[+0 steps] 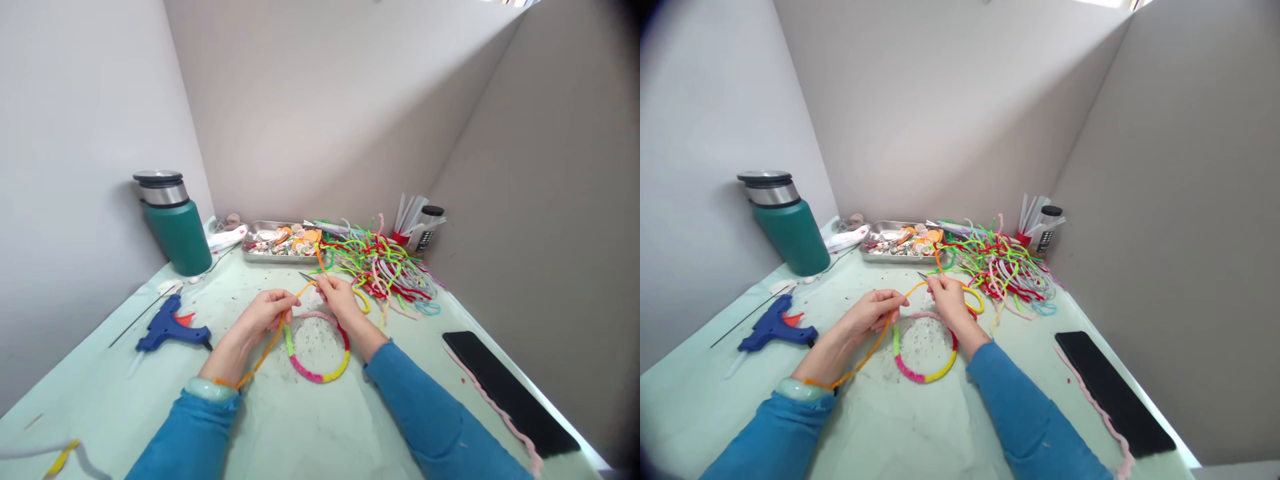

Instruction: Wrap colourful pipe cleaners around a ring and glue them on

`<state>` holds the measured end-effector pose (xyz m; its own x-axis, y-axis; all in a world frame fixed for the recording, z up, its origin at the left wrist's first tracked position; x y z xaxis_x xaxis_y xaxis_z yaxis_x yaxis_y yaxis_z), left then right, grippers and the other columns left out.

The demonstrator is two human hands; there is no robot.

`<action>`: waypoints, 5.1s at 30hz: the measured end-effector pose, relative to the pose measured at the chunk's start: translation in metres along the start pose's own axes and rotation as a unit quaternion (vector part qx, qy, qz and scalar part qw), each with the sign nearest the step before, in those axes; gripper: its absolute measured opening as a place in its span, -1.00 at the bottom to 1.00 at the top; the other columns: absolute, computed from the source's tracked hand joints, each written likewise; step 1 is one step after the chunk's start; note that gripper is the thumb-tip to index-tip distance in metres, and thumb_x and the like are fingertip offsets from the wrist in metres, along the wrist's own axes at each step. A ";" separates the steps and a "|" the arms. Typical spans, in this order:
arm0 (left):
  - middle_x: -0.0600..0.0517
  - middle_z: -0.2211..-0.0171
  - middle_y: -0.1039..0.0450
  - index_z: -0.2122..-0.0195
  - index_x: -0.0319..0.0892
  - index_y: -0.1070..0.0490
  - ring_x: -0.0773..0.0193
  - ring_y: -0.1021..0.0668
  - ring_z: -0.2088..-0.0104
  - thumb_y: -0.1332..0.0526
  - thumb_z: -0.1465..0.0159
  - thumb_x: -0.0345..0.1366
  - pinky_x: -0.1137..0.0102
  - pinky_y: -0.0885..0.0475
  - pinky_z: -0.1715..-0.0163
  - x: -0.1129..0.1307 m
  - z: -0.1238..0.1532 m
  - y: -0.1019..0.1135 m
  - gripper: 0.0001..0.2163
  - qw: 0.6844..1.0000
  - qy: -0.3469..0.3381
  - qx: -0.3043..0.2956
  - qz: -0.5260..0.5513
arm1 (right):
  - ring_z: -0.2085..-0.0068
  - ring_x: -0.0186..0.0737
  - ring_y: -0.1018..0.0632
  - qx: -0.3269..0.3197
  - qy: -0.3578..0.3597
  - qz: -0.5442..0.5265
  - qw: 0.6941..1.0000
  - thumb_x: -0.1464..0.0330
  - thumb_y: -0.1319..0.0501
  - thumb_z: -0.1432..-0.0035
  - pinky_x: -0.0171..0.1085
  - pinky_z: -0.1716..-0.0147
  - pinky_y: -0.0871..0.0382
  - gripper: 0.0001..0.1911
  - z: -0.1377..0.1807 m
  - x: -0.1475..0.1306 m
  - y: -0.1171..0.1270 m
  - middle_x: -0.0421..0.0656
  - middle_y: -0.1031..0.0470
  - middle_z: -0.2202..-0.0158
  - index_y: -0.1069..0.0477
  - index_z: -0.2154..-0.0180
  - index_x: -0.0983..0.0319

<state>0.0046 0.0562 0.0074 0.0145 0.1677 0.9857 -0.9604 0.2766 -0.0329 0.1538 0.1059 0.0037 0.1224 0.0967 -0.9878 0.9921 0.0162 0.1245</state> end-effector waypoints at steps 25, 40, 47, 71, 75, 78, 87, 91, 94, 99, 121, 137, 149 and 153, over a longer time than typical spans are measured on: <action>0.07 0.43 -0.46 0.26 -0.22 -0.34 0.53 -0.34 0.68 -0.26 -0.04 -0.16 0.54 -0.27 0.63 0.017 0.003 0.040 -0.70 0.960 -0.158 0.194 0.124 | 0.30 -0.28 -0.40 -0.224 0.289 0.424 0.829 0.31 -0.21 -0.08 -0.34 0.34 -0.17 -0.88 0.034 -0.027 -0.028 -0.14 -0.44 0.39 -0.46 0.40 0.22; -0.04 0.17 -0.42 0.32 -0.15 -0.41 0.23 -0.43 0.10 -0.11 -0.17 -0.31 0.33 -0.27 0.02 0.051 0.024 0.035 -0.89 0.842 -0.354 0.316 -0.258 | 0.39 -0.32 -0.38 -0.218 0.221 0.260 0.914 0.39 -0.13 -0.10 -0.35 0.39 -0.21 -0.92 0.022 -0.033 -0.010 -0.20 -0.41 0.44 -0.38 0.40 0.24; -0.02 0.24 -0.45 0.36 -0.12 -0.43 0.21 -0.47 0.19 -0.09 -0.14 -0.38 0.33 -0.31 0.13 0.037 0.011 0.034 -0.86 0.824 -0.290 0.301 -0.383 | 0.56 -0.42 -0.29 -0.234 0.086 0.043 0.968 0.26 -0.19 -0.03 -0.42 0.59 -0.14 -0.84 0.019 -0.024 -0.017 -0.29 -0.28 0.56 -0.35 0.42 0.24; 0.07 0.56 -0.45 0.29 -0.23 -0.45 0.42 -0.36 0.69 -0.32 0.08 -0.21 0.51 -0.23 0.68 0.000 -0.011 0.006 -0.68 0.992 -0.074 0.096 -0.046 | 0.63 -0.50 -0.24 -0.201 0.043 -0.097 0.974 0.25 -0.26 0.05 -0.47 0.67 -0.07 -0.74 0.019 -0.010 -0.027 -0.31 -0.35 0.53 -0.32 0.31 0.22; 0.07 0.55 -0.46 0.35 -0.22 -0.45 0.44 -0.35 0.68 -0.31 0.06 -0.24 0.51 -0.22 0.66 0.005 -0.007 0.010 -0.75 0.990 -0.075 0.120 -0.014 | 0.64 -0.50 -0.24 -0.201 0.048 -0.097 0.974 0.25 -0.24 0.03 -0.46 0.67 -0.07 -0.78 0.020 -0.013 -0.025 -0.32 -0.33 0.54 -0.30 0.35 0.23; 0.08 0.54 -0.47 0.39 -0.22 -0.44 0.46 -0.34 0.68 -0.33 0.10 -0.28 0.51 -0.21 0.66 0.004 -0.007 0.010 -0.77 0.990 -0.068 0.122 0.001 | 0.63 -0.50 -0.23 -0.204 0.055 -0.099 0.972 0.25 -0.22 0.00 -0.46 0.67 -0.07 -0.80 0.022 -0.016 -0.025 -0.32 -0.32 0.54 -0.30 0.37 0.23; 0.09 0.59 -0.43 0.44 -0.24 -0.47 0.45 -0.34 0.69 -0.35 0.14 -0.20 0.52 -0.21 0.68 0.005 -0.009 0.009 -0.74 0.990 -0.063 0.125 -0.018 | 0.61 -0.49 -0.26 -0.208 0.072 -0.082 0.972 0.27 -0.22 -0.02 -0.45 0.65 -0.11 -0.79 0.024 -0.018 -0.027 -0.32 -0.31 0.53 -0.30 0.30 0.22; 0.09 0.58 -0.44 0.44 -0.25 -0.47 0.47 -0.34 0.69 -0.36 0.14 -0.17 0.52 -0.22 0.68 0.007 -0.006 0.008 -0.71 0.990 -0.070 0.123 -0.009 | 0.58 -0.47 -0.28 -0.199 0.108 -0.068 0.972 0.29 -0.17 -0.07 -0.44 0.63 -0.13 -0.78 0.024 -0.018 -0.028 -0.28 -0.33 0.49 -0.34 0.21 0.20; 0.09 0.58 -0.44 0.44 -0.25 -0.45 0.48 -0.34 0.70 -0.36 0.13 -0.16 0.53 -0.22 0.68 0.008 -0.005 0.008 -0.71 0.990 -0.071 0.124 -0.001 | 0.58 -0.46 -0.29 -0.180 0.127 -0.058 0.974 0.30 -0.16 -0.08 -0.43 0.62 -0.15 -0.81 0.023 -0.018 -0.028 -0.26 -0.35 0.49 -0.38 0.23 0.21; 0.10 0.58 -0.43 0.48 -0.25 -0.38 0.48 -0.34 0.71 -0.35 0.12 -0.14 0.53 -0.20 0.70 0.008 -0.006 0.007 -0.70 0.990 -0.073 0.120 0.015 | 0.58 -0.46 -0.29 -0.170 0.125 -0.051 0.976 0.30 -0.17 -0.07 -0.43 0.63 -0.16 -0.82 0.022 -0.017 -0.028 -0.24 -0.38 0.47 -0.39 0.25 0.22; 0.12 0.73 -0.35 0.46 -0.28 -0.46 0.47 -0.27 0.77 -0.30 0.05 -0.12 0.53 -0.12 0.75 0.001 -0.004 0.006 -0.72 0.995 -0.028 0.092 -0.023 | 0.38 -0.33 -0.43 -0.113 0.311 0.156 0.931 0.47 -0.05 -0.13 -0.35 0.36 -0.26 -0.84 0.041 -0.040 -0.026 -0.19 -0.44 0.41 -0.40 0.32 0.23; 0.00 0.49 -0.50 0.38 -0.29 -0.46 0.50 -0.29 0.74 -0.29 0.04 -0.08 0.53 -0.09 0.76 -0.001 -0.005 0.004 -0.65 0.997 -0.032 0.068 0.009 | 0.46 -0.35 -0.40 -0.150 0.200 0.078 0.965 0.32 -0.07 -0.15 -0.38 0.47 -0.22 -0.86 0.032 -0.031 -0.028 -0.22 -0.42 0.46 -0.34 0.30 0.22; -0.01 0.50 -0.49 0.27 -0.24 -0.38 0.32 -0.45 0.59 -0.15 -0.07 -0.03 0.45 -0.26 0.58 0.004 -0.007 0.019 -0.63 0.971 -0.083 0.160 -0.156 | 0.49 -0.35 -0.33 -0.099 0.215 0.146 0.961 0.36 -0.07 -0.11 -0.38 0.49 -0.16 -0.88 0.024 -0.019 -0.023 -0.24 -0.34 0.52 -0.36 0.35 0.21; 0.06 0.41 -0.51 0.14 -0.16 -0.32 0.33 -0.43 0.53 -0.18 -0.08 -0.23 0.45 -0.26 0.49 0.013 -0.003 0.015 -0.69 0.918 -0.157 0.180 -0.318 | 0.50 -0.34 -0.32 -0.083 0.215 0.162 0.960 0.38 -0.07 -0.10 -0.38 0.51 -0.14 -0.90 0.024 -0.018 -0.022 -0.26 -0.32 0.54 -0.35 0.36 0.20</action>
<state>-0.0084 0.0653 0.0196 0.5766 -0.2150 0.7882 -0.8164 -0.1163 0.5656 0.1308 0.0798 0.0167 0.3655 0.5239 -0.7693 0.8814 0.0707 0.4670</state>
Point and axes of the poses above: each hand's wrist, its own z-axis away from the middle knuckle, its own y-axis out of the back of the hand, x = y × z, the point moved 7 cm from there along -z, towards the middle knuckle
